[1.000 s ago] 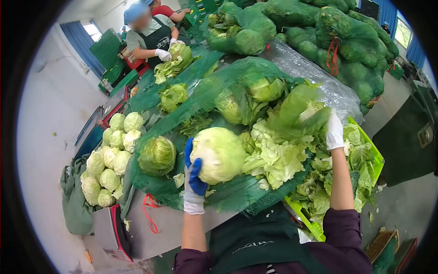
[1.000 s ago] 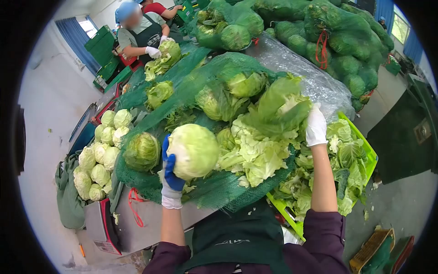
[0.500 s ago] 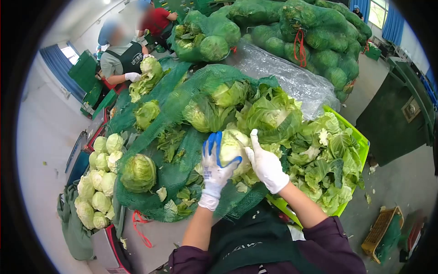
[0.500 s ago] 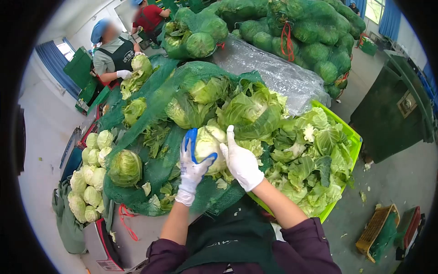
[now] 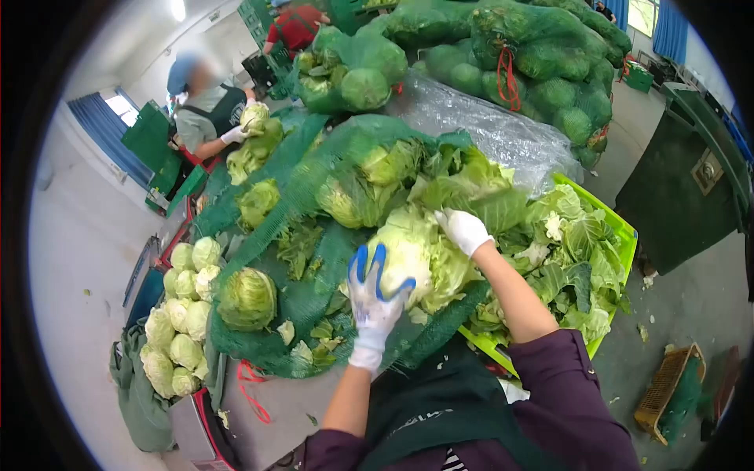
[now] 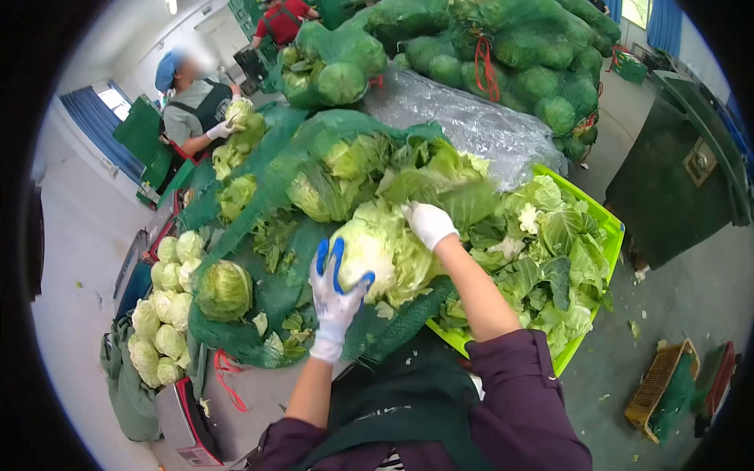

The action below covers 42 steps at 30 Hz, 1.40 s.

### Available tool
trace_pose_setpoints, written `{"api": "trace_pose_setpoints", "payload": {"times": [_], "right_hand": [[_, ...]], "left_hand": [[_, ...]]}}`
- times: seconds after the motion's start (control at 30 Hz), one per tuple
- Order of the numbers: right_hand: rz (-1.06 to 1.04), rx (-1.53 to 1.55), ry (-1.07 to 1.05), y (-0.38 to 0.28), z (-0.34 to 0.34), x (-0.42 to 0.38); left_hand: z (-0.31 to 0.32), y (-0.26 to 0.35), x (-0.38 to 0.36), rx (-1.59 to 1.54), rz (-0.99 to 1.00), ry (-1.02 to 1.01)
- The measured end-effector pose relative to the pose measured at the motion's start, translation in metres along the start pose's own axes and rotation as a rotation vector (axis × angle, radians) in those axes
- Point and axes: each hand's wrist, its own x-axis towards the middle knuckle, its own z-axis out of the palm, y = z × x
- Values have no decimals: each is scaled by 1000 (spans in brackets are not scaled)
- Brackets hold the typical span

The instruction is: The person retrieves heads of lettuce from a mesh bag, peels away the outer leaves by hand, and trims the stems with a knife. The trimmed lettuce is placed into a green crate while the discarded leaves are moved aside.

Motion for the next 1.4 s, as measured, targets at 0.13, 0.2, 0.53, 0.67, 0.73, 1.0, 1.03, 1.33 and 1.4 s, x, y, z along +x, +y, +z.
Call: {"api": "trace_pose_setpoints", "payload": {"times": [0.13, 0.2, 0.53, 0.67, 0.73, 1.0, 1.03, 1.33, 1.4], "right_hand": [[-21, -59, 2, 5, 2, -1], [22, 101, 56, -18, -8, -15], [83, 115, 143, -97, 33, -119], [126, 60, 140, -96, 45, -107], [10, -63, 116, -80, 48, -88], [293, 118, -173, -39, 19, -22], [288, 113, -183, -36, 18, -21], [84, 463, 58, -113, 50, -112], [103, 557, 16, -102, 46, -103]], "left_hand": [[-38, -23, -26, -63, -136, -132], [-47, -35, -7, -69, -156, -204], [-1, -36, 22, 240, -179, -13], [1, -29, 26, 311, -288, -20], [-2, -23, 26, 313, -313, -31], [-12, -61, -22, -608, -220, 101], [-16, -62, -26, -780, -287, 97], [-4, -89, -47, -359, -186, 194], [-17, -52, -46, -480, -419, 179]]}}
